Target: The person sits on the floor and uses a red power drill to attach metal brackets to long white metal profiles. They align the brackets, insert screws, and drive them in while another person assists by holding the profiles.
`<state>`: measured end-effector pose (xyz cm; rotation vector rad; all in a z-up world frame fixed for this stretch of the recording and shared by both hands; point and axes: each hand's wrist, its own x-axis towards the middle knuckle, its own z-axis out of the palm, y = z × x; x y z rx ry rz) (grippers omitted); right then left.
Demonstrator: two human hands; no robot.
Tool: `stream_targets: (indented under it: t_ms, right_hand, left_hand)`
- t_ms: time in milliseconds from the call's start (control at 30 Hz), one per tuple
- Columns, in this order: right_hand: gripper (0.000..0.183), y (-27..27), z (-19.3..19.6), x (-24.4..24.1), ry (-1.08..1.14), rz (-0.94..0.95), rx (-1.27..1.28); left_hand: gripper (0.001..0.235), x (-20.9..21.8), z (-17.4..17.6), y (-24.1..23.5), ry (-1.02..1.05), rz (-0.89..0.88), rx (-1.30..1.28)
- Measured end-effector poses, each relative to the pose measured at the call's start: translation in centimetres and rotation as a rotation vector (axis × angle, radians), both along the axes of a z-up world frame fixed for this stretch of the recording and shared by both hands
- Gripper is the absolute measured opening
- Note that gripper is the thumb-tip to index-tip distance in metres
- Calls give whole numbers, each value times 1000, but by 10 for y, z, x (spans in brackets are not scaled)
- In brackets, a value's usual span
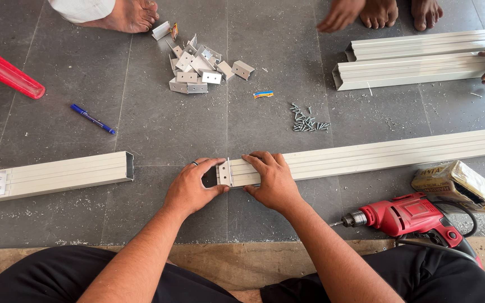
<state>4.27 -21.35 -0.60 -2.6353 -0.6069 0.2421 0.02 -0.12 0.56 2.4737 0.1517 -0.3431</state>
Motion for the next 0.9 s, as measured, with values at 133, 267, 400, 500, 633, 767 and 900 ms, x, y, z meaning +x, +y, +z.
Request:
stream_targets:
  t_ms: [133, 267, 400, 500, 633, 767, 900]
  right_hand:
    - [81, 1, 0, 0, 3, -5, -12]
    - [81, 1, 0, -1, -4, -5, -14]
    - [80, 0, 1, 0, -7, 0, -6]
    - [80, -1, -2, -1, -5, 7, -1]
    - [72, -11, -17, 12, 59, -3, 185]
    - [44, -50, -33, 61, 172, -286, 462]
    - [28, -96, -35, 114, -68, -454, 294]
  left_hand:
    - [75, 1, -1, 1, -9, -4, -3]
    - [75, 1, -2, 0, 21, 7, -5]
    - [76, 2, -4, 1, -10, 0, -17]
    - [75, 2, -2, 1, -6, 3, -7]
    - [73, 2, 1, 1, 5, 15, 2]
    - [72, 2, 4, 1, 4, 16, -14]
    - [72, 3, 5, 1, 19, 22, -16]
